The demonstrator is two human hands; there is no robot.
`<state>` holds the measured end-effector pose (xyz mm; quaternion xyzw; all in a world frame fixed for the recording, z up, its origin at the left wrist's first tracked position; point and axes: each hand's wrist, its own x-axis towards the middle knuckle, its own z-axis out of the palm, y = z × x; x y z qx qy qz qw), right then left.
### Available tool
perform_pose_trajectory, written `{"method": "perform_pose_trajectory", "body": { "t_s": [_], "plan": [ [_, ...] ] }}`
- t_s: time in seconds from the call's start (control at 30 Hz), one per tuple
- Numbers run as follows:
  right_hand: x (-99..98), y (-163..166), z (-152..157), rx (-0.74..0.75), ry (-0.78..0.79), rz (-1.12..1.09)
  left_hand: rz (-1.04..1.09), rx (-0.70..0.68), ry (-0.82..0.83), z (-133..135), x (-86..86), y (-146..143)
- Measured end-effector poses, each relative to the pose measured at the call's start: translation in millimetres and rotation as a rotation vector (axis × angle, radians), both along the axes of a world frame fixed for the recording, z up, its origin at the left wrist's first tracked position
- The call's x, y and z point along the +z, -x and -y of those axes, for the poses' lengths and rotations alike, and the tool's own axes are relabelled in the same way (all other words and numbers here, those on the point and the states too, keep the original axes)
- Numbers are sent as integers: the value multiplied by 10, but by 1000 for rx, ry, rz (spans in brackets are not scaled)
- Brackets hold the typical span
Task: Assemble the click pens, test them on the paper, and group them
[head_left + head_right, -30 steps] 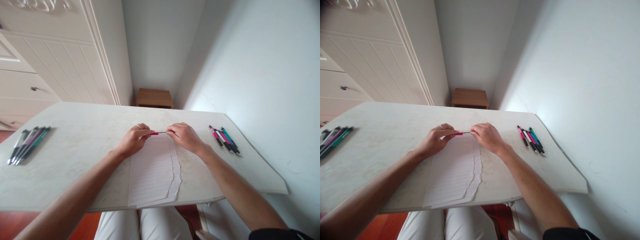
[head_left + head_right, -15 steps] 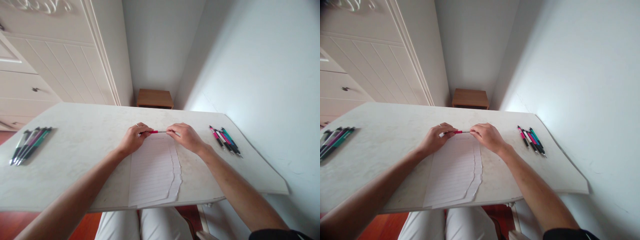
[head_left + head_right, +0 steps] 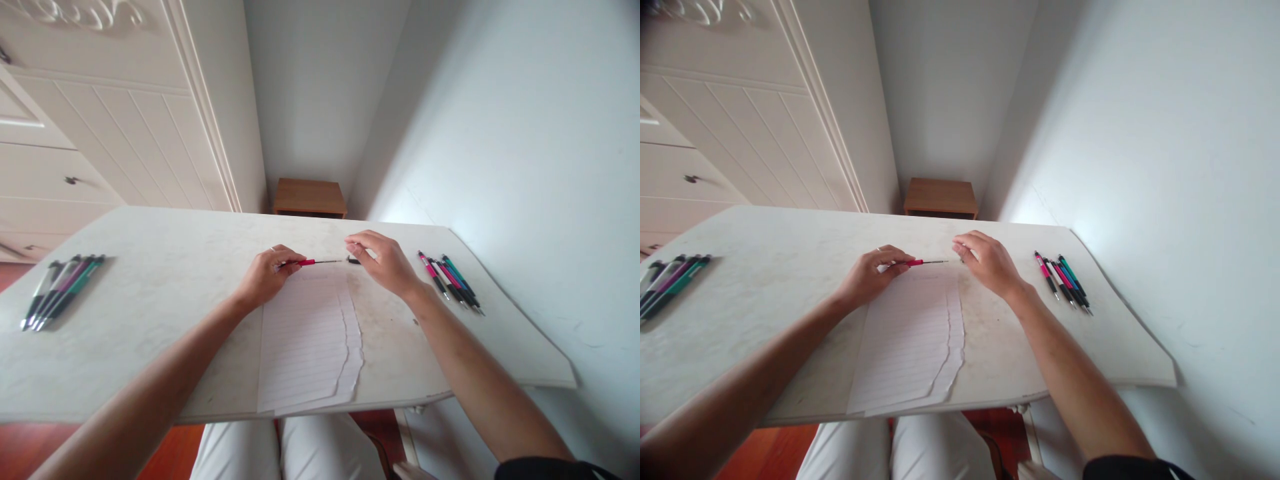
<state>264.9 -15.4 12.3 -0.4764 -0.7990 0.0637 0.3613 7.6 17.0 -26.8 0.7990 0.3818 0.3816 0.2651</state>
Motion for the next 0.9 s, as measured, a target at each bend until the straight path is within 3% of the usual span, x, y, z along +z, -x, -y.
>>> {"method": "perform_pose_trajectory", "body": {
  "t_s": [0.2,0.3,0.5,0.9],
  "plan": [
    [-125,-356,-150,-238,221,179,10,26,67,12,36,3],
    [-162,-471,-185,-225,307,215,13,36,84,9,39,3],
    [-188,-349,-194,-92,291,127,9,56,80,-2,30,7],
    [-130,-480,-211,-84,352,273,-32,71,32,-10,3,13]
  ]
}}
